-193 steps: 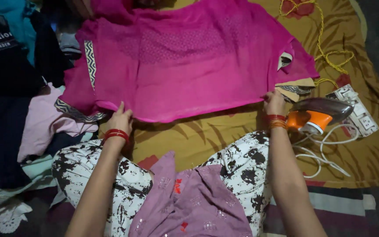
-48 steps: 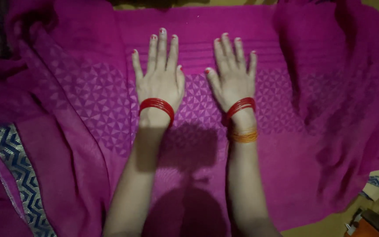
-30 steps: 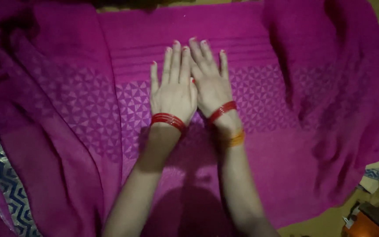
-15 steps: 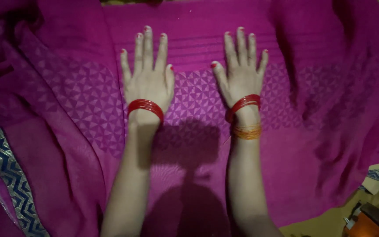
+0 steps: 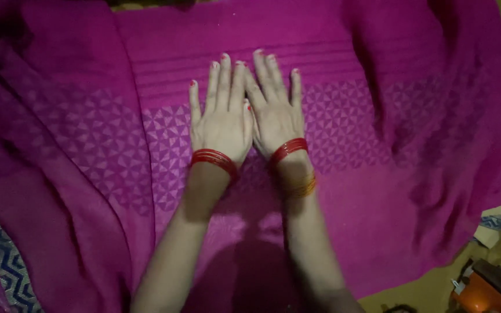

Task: The person is ironing a large pink cloth or saree on a surface.

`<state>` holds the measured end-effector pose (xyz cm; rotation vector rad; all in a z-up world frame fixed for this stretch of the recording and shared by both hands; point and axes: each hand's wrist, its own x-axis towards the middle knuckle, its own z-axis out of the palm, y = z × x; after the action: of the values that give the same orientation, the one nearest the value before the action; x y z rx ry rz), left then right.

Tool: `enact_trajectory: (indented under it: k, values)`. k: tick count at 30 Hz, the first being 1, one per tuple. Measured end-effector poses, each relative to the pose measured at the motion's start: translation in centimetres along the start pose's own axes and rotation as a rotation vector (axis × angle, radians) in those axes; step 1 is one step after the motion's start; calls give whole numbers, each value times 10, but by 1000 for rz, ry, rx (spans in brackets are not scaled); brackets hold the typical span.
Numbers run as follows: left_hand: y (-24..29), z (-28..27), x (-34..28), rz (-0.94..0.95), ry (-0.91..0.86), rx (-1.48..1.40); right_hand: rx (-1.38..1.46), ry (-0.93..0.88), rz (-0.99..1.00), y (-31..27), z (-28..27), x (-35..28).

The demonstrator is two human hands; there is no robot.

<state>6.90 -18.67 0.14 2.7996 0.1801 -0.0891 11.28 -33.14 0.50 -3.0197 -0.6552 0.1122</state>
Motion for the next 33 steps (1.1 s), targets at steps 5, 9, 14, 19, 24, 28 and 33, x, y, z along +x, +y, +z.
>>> enact_trajectory:
  k: [5,9,14,19,24,28,33]
  values:
    - [-7,-6,4,18,-30,14,12,-39,49,7,-15,2]
    - [-14,-6,-4,-26,-20,-32,-27,-32,198,31,-10,-9]
    - [-11,-16,-7,-20,-5,-11,24,-15,265,42,-19,-24]
    - [-10,-20,-9,7,-6,-11,42,-50,276,72,-33,-64]
    - [-13,-15,-27,30,123,-96,51,-1,276,123,-32,-112]
    - [0,-23,-101,24,216,-207,37,94,241,134,-14,-136]
    - [17,-13,-189,5,87,-137,-72,-36,26,-5,-10,-193]
